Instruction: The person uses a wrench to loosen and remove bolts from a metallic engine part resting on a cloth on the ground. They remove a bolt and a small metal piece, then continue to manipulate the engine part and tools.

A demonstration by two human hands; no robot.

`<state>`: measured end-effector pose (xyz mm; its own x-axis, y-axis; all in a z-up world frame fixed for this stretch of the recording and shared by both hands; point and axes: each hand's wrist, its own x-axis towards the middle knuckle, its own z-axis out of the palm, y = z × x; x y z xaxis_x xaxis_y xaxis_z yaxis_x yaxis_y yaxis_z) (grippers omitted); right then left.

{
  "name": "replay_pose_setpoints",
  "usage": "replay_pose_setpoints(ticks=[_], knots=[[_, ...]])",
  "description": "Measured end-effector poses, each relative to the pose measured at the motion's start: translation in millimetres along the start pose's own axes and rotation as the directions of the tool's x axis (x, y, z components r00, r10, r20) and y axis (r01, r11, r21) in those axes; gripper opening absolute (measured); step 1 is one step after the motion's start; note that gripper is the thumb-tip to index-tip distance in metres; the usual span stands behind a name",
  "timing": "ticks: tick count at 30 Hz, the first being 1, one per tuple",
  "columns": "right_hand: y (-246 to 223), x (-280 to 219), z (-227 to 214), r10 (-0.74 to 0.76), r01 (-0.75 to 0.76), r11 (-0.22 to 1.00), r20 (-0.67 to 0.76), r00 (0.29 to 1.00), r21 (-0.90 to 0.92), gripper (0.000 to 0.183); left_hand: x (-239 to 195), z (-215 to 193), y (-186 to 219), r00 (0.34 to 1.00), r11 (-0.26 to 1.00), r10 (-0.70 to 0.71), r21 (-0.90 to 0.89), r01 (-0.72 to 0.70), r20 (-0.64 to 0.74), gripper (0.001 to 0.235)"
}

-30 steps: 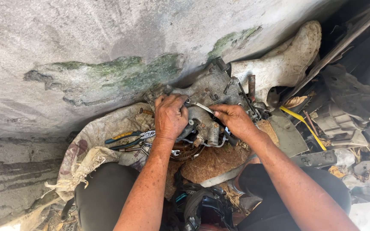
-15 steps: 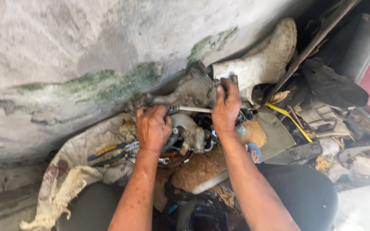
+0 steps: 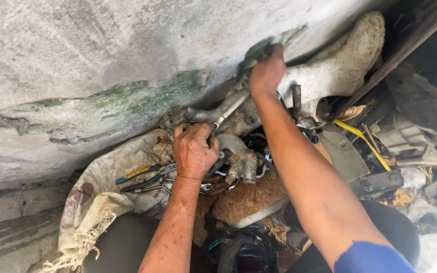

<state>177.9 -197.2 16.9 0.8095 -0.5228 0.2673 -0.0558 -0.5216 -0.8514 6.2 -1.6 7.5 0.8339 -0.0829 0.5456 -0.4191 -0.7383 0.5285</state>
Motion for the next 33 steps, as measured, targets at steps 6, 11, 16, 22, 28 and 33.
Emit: replay_pose_setpoints(ticks=[6, 11, 16, 22, 28, 33], knots=[[51, 13, 35, 0.144, -0.144, 0.989, -0.012, 0.989, -0.012, 0.027, 1, -3, 0, 0.995, 0.996, 0.019, 0.091, -0.011, -0.094, 0.014], [27, -19, -17, -0.048, 0.077, 0.994, 0.309, 0.950, -0.080, 0.014, -1, -3, -1, 0.997, 0.996, 0.022, 0.088, -0.016, -0.075, 0.018], [12, 1, -50, 0.055, -0.093, 0.995, 0.583, 0.810, 0.035, 0.017, 1, -1, -2, 0.998, 0.997, 0.020, 0.073, -0.015, -0.068, 0.020], [28, -3, -38, 0.090, -0.283, 0.923, 0.570, 0.817, 0.261, 0.017, -3, 6, -10, 0.996, 0.991, 0.052, 0.123, -0.043, -0.071, 0.021], [11, -8, -51, 0.114, -0.245, 0.948, 0.506, 0.855, 0.201, 0.024, -3, 10, -11, 0.994, 0.998, 0.017, 0.067, -0.010, -0.109, 0.022], [-25, -57, -124, 0.163, -0.201, 0.979, 0.468, 0.868, 0.032, 0.020, -8, 15, -17, 0.994, 0.999, -0.053, -0.016, 0.052, -0.092, 0.020]])
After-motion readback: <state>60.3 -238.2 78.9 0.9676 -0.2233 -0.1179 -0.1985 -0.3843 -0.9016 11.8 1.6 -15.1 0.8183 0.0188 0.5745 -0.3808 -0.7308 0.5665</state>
